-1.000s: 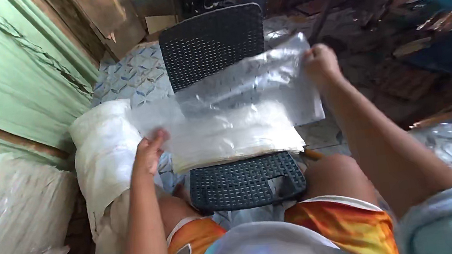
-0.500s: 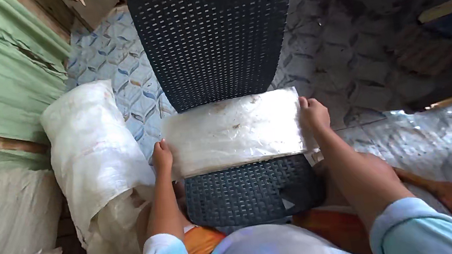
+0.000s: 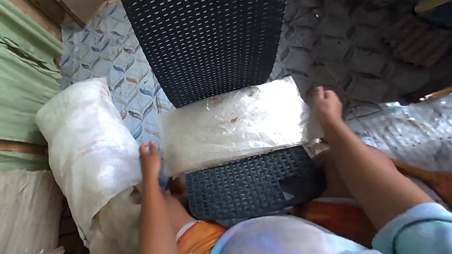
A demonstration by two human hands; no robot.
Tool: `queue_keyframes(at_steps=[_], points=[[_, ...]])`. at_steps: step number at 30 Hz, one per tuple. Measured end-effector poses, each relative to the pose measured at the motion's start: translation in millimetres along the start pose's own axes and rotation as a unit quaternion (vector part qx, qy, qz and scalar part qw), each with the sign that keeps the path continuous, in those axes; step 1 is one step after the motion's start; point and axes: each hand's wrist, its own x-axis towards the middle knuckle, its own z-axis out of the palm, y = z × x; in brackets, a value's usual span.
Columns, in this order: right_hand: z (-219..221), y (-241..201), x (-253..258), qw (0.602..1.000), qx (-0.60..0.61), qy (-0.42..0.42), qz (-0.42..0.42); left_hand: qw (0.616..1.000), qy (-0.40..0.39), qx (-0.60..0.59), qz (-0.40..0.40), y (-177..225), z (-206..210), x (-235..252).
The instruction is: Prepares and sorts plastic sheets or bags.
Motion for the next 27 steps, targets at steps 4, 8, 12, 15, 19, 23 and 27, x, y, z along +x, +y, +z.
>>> queue_keyframes(at_steps=[4,8,12,15,19,23,27], points=[[-71,18,-19,0.971,0.196,0.109,-0.081,0.971,0.22,0.093,0.0,-62,-74,-54],[-100,27,-76,0.937,0.289,0.185,-0.072,0.947,0.294,0.105,-0.075,-185,-56,-98],[-112,18,-109,0.926,0.328,0.176,-0.06,0.961,0.217,-0.046,-0.163,-216,-63,-94],[-115,-11,-143,0.93,0.316,0.108,-0.152,0.964,0.196,-0.179,-0.023,-101,-109,-135],[-90,-75,-228,0.889,0.241,-0.104,-0.377,0.927,0.117,-0.275,0.227,19,-144,-235],[-59,-134,-303,0.718,0.239,-0.289,-0.587,0.868,-0.122,-0.246,0.414,70,-156,-294],[-74,-173,-325,0.623,0.369,-0.353,-0.592,0.897,0.04,-0.023,0.44,100,-183,-313]])
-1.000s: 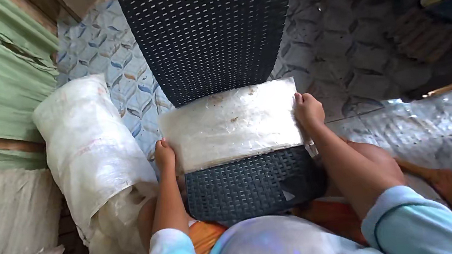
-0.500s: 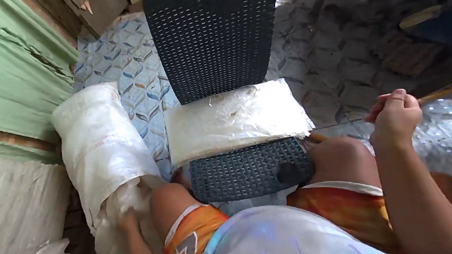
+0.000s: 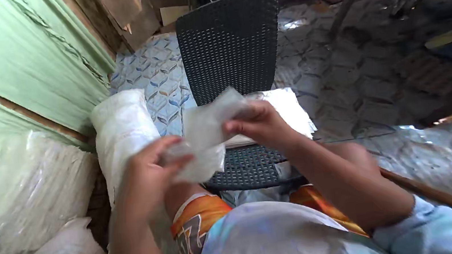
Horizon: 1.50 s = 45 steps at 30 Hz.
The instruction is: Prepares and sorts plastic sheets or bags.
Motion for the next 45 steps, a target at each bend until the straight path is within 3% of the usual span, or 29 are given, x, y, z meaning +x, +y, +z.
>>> queue_keyframes(at_steps=[2,3,5,8,10,12,14,16,18,20,22,24,27,30,32,34,36,39,41,42,45], points=[[-16,-12,12,0.996,-0.069,0.043,-0.03,0.988,0.108,0.11,0.016,-2,-25,12],[-24,-18,17,0.993,-0.095,0.06,-0.036,0.982,0.149,0.107,0.031,-1,-34,16],[-30,-28,23,0.989,-0.119,0.078,-0.037,0.975,0.207,-0.034,0.077,1,-38,27],[-28,-40,23,0.974,-0.178,0.129,-0.052,0.921,0.265,-0.278,0.062,12,-16,49],[-31,-47,19,0.948,-0.235,0.203,-0.076,0.911,0.333,-0.236,0.065,16,2,63],[-34,-65,11,0.917,-0.312,0.232,-0.089,0.915,0.371,-0.075,0.141,17,20,70],[-24,-86,9,0.905,-0.388,0.139,-0.107,0.93,0.296,0.004,0.218,28,43,69],[-9,-86,15,0.902,-0.415,0.044,-0.109,0.946,0.215,-0.046,0.239,48,70,59],[-15,-77,23,0.906,-0.402,0.072,-0.11,0.98,0.112,-0.07,0.151,53,80,48],[-41,-84,32,0.893,-0.407,0.144,-0.125,1.0,-0.027,0.007,0.005,36,92,39],[-72,-96,41,0.86,-0.45,0.195,-0.142,0.975,-0.189,0.072,-0.092,-1,116,26],[-102,-99,48,0.822,-0.504,0.232,-0.128,0.955,-0.261,0.037,-0.136,-44,126,3],[-150,-88,47,0.788,-0.541,0.293,-0.017,0.958,-0.231,-0.05,-0.162,-93,108,-29],[-178,-66,31,0.795,-0.492,0.325,0.141,0.957,-0.016,-0.248,-0.152,-105,82,-44],[-181,-44,16,0.799,-0.419,0.372,0.218,0.939,0.034,-0.326,-0.102,-111,74,-41],[-176,-19,-3,0.795,-0.359,0.404,0.275,0.951,0.053,-0.295,-0.073,-106,79,-34],[-176,11,-28,0.796,-0.338,0.393,0.313,0.966,0.125,-0.212,-0.075,-103,88,-26],[-185,45,-74,0.778,-0.365,0.368,0.356,0.962,0.203,-0.12,-0.141,-108,78,-15],[-192,53,-95,0.758,-0.362,0.391,0.376,0.963,0.166,-0.13,-0.166,-110,70,-13],[-191,55,-103,0.751,-0.349,0.404,0.389,0.966,0.109,-0.155,-0.175,-112,71,-14],[-180,62,-119,0.737,-0.29,0.399,0.462,0.948,-0.157,-0.166,-0.223,-131,100,-17]])
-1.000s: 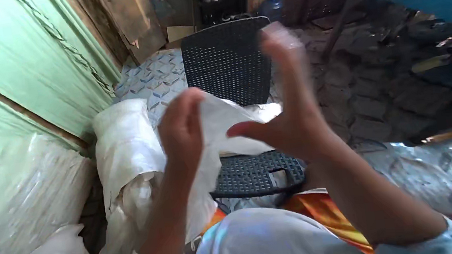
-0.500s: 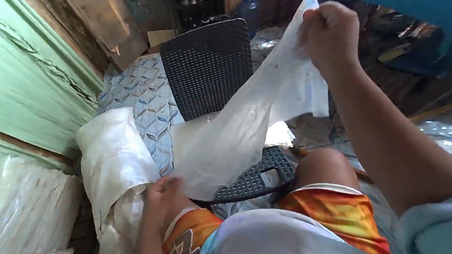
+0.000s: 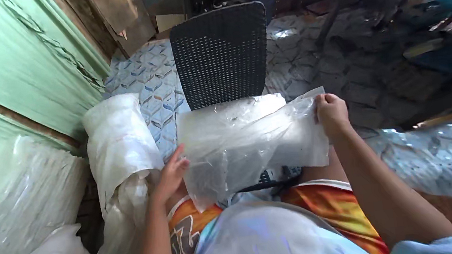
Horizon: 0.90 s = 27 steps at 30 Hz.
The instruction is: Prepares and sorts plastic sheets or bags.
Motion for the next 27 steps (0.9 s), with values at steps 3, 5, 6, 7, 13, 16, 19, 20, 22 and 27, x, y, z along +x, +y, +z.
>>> queue_keyframes(at_steps=[3,5,6,7,13,16,19,20,22,27], points=[[8,24,-2,0.997,-0.04,-0.043,0.058,0.989,-0.017,0.107,-0.101,-45,27,26],[10,41,1,0.994,-0.065,-0.054,0.066,0.98,0.025,0.162,-0.115,-65,33,39],[9,49,3,0.994,-0.075,-0.058,0.063,0.977,0.031,0.177,-0.117,-69,33,43],[7,54,4,0.992,-0.091,-0.061,0.054,0.974,0.029,0.187,-0.121,-71,32,47],[-1,47,-6,0.982,-0.175,-0.057,0.033,0.96,-0.04,0.247,-0.127,-53,27,51],[-2,40,-15,0.98,-0.198,-0.023,0.001,0.986,0.051,0.138,-0.082,-48,21,41],[0,37,-31,0.965,-0.256,0.029,-0.055,0.967,0.206,-0.139,-0.06,-51,15,35],[3,35,-39,0.958,-0.273,0.036,-0.076,0.953,0.247,-0.163,-0.062,-43,13,32],[9,33,-49,0.95,-0.286,0.053,-0.112,0.938,0.336,-0.072,-0.04,-22,13,27],[10,25,-54,0.959,-0.241,0.082,-0.125,0.841,0.514,0.104,0.134,8,3,24]])
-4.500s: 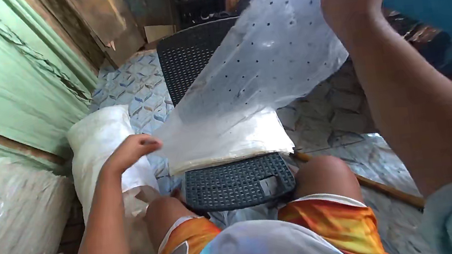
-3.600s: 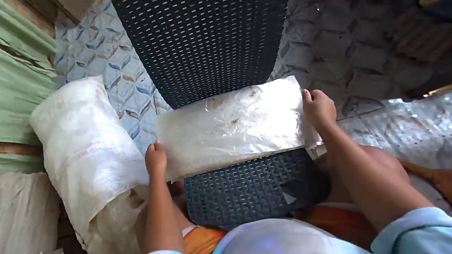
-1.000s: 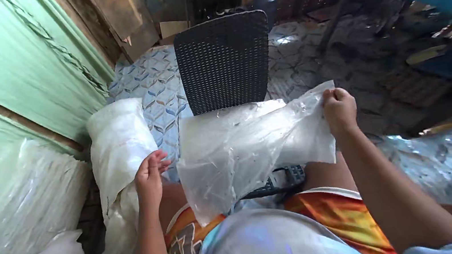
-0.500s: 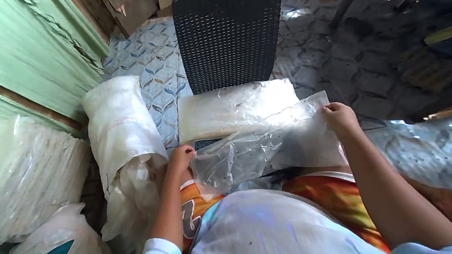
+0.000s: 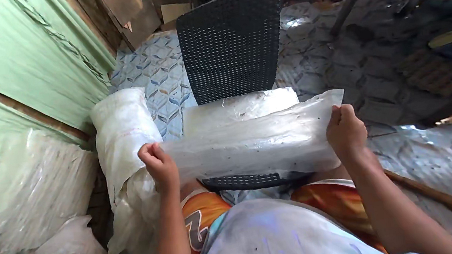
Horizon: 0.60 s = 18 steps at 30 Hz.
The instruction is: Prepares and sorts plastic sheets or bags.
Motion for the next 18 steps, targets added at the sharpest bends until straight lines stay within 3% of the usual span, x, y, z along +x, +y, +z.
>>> queue_keyframes(at_steps=[3,5,7,9,11,13,15,18], points=[[-12,0,9,0.997,-0.014,-0.07,0.017,0.988,-0.062,-0.112,-0.086,9,-14,33],[-29,-11,11,0.994,0.041,-0.091,-0.041,0.973,-0.173,-0.145,-0.042,35,-29,49],[-53,-52,3,0.973,0.156,-0.094,-0.142,0.947,-0.268,-0.167,0.063,81,-32,51],[-73,-108,-13,0.908,0.28,-0.136,-0.279,0.91,-0.302,-0.203,0.196,130,-29,42],[-86,-162,-20,0.814,0.364,-0.159,-0.425,0.885,-0.282,-0.235,0.287,176,-28,38],[-106,-206,-16,0.751,0.424,-0.101,-0.495,0.883,-0.272,-0.241,0.298,212,-35,45],[-127,-230,-1,0.742,0.427,-0.01,-0.516,0.888,-0.332,-0.191,0.256,226,-49,58],[-140,-240,25,0.749,0.382,0.159,-0.517,0.892,-0.371,-0.078,0.245,211,-55,80]])
